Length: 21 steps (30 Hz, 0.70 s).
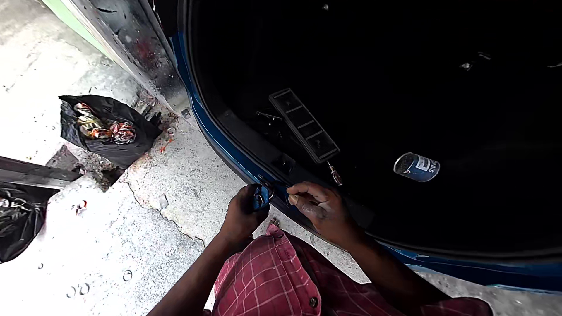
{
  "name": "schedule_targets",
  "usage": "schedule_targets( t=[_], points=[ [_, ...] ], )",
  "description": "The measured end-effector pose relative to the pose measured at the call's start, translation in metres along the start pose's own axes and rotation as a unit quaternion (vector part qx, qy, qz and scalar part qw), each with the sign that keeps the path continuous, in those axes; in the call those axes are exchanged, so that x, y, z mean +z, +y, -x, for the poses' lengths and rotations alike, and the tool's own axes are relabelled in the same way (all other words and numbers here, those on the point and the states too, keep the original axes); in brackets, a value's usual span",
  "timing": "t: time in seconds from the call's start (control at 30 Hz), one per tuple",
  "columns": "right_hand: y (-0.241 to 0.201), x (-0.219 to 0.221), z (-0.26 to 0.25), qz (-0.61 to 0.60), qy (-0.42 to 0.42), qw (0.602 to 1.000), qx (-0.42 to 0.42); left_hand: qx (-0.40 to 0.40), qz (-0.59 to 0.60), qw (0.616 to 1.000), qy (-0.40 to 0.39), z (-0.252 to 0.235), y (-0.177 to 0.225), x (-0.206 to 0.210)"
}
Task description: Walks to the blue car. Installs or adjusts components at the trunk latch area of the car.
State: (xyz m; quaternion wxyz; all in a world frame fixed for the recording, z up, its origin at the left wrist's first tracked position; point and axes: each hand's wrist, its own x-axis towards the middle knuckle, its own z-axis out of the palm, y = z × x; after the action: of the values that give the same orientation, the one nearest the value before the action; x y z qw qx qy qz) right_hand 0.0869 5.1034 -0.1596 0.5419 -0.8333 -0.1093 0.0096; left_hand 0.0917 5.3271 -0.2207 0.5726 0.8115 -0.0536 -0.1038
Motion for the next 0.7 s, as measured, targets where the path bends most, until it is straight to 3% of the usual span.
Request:
schedule_targets(
  t=[0.2, 0.4, 0.7],
  points=[
    [-0.002, 0.016, -0.035, 0.041, 0.046, 0.998, 0.010, 0.031, 0.023, 0.999, -0.034, -0.054, -0.017, -0.019],
    [-0.017, 0.046, -0.079, 0.112, 0.082, 0.990, 0.002, 0.121, 0.028, 0.990, -0.060, -0.110, -0.035, -0.052],
    [-0.016, 0.095, -0.137, 0.394, 0.062, 0.917, -0.018, 0.196, -0.175, 0.957, -0.122, -0.163, -0.041, -0.088]
  ],
)
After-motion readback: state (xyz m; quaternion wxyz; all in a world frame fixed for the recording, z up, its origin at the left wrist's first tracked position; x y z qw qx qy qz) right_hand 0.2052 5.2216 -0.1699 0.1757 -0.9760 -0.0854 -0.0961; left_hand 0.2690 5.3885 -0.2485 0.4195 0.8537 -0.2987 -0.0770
